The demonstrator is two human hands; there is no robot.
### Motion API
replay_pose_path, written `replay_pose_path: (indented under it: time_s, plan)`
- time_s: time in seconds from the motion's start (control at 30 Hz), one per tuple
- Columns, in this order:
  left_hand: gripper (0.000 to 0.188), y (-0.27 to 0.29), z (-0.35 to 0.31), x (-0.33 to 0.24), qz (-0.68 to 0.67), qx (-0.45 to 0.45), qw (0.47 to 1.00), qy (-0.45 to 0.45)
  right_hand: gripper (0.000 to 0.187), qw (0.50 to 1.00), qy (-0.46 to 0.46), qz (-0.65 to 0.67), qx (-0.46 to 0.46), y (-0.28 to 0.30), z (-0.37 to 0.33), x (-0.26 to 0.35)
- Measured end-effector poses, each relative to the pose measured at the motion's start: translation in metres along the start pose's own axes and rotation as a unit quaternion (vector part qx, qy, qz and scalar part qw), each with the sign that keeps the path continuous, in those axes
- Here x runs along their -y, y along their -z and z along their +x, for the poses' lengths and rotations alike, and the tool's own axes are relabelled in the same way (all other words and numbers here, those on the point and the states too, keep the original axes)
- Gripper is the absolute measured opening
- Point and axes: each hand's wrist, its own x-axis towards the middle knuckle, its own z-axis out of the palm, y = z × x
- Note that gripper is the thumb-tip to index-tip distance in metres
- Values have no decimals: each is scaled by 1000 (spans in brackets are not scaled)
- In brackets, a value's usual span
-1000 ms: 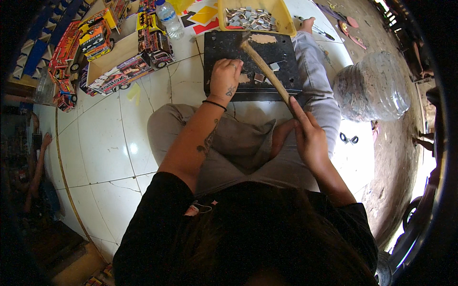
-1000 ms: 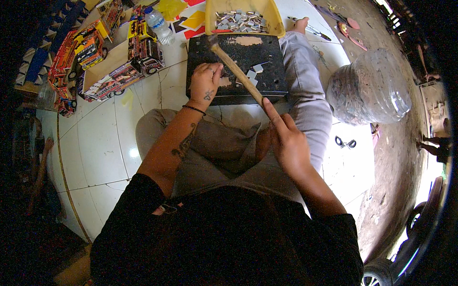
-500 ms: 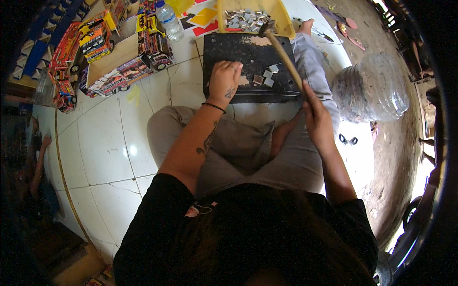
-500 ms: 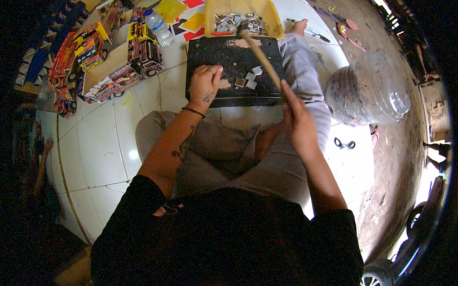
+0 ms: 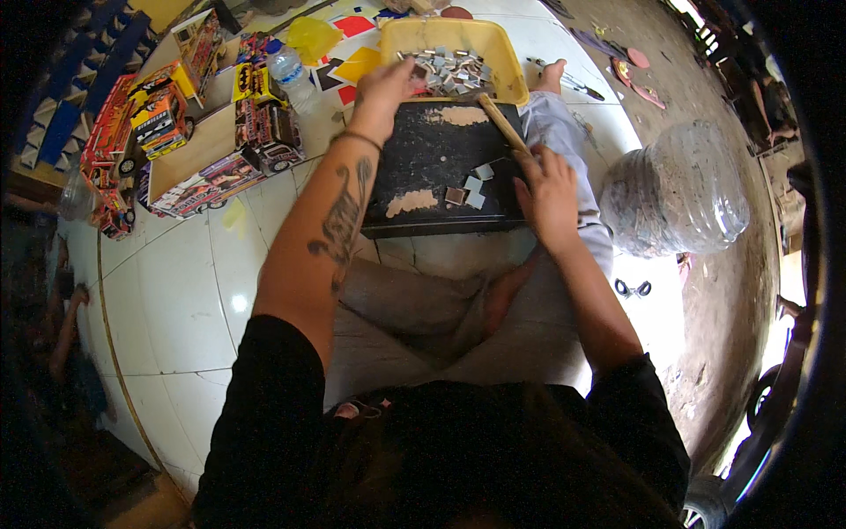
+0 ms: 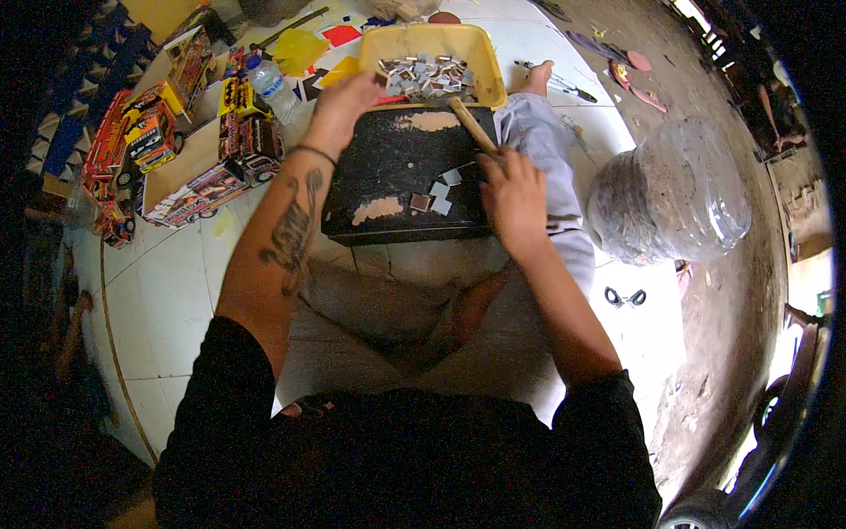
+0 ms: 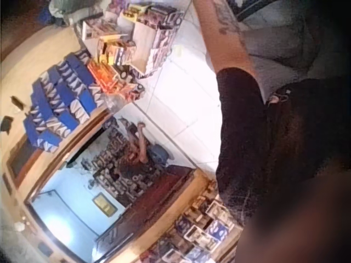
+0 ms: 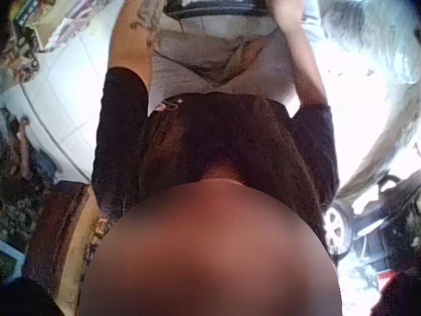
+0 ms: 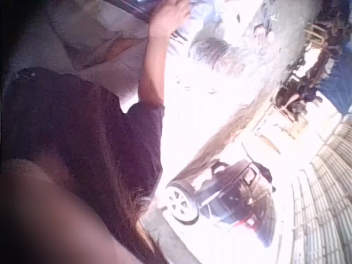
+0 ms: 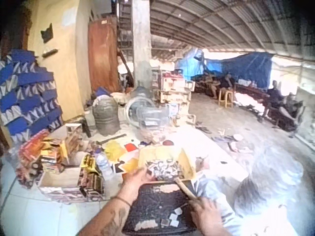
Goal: The person sits on the floor and repeatedly assembles small firecracker units by inserting a fuse into a small block and tapping it with a wooden stick. The person places the assembled units into a yellow tray. The person occasionally pauses to adjust the items on the work surface.
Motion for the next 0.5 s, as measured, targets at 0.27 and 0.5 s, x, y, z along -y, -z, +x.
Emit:
replay_pose_path:
  time_s: [0.27,0.5]
  plan:
    - [37,-35,-53,42,468,89,823,-310,13,927,331,-130,120,-18,79,1]
    - [26,-54,-103,71,541,29,784,-303,14,931,321,-52,163,-25,98,-5]
